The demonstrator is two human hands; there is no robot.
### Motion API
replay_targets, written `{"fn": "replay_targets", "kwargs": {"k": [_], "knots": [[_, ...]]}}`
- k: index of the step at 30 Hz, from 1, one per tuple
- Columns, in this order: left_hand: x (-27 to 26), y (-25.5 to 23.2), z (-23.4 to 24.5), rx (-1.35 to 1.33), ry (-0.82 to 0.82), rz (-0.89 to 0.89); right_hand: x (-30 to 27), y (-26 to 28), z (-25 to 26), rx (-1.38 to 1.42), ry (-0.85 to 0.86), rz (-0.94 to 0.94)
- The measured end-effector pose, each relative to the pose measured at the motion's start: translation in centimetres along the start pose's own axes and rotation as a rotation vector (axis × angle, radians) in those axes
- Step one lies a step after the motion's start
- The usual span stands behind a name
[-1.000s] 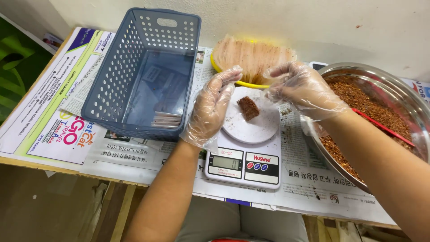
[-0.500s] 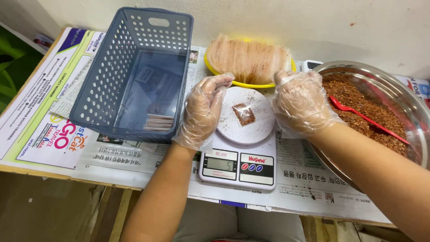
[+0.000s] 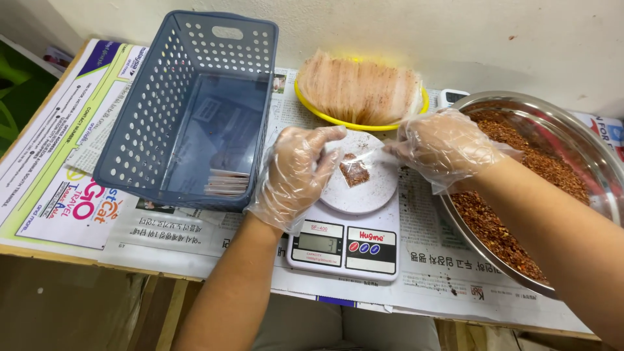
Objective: The person, wearing gloves, uses a small red spoon to fill small plastic bags with a seasoned meat mixture from a large metal bowl, placing each filled bag on a digital scale to weigh it and then into a grey crate.
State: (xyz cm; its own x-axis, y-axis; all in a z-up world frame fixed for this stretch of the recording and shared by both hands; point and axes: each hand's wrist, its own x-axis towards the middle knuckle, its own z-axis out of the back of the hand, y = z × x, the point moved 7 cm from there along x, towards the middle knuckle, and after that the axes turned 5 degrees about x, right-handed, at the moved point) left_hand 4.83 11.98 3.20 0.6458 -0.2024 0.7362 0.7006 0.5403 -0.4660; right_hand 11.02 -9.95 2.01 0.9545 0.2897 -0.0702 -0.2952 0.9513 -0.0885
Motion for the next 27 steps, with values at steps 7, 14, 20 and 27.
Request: {"fn": "replay_targets", "kwargs": {"k": [7, 14, 20, 27], "knots": [[0.4, -1.4, 0.7, 0.181, 0.106, -0.005, 1.4, 0.0, -1.2, 0.050, 0.225, 0.067], [-0.2, -0.5, 0.4, 0.260, 0.053, -0.017, 2.9, -0.9, -2.6, 0.121, 0.234, -0.024], [-0.1, -0.8, -1.3, 0.251, 0.419, 0.202, 3.8, -1.7, -3.2, 0.247, 0.183, -0.137], [-0.9, 1.0, -3.2, 0.266, 0.401, 0.177, 3.3, -1.5, -2.2, 0.381, 0.133, -0.245]]}}
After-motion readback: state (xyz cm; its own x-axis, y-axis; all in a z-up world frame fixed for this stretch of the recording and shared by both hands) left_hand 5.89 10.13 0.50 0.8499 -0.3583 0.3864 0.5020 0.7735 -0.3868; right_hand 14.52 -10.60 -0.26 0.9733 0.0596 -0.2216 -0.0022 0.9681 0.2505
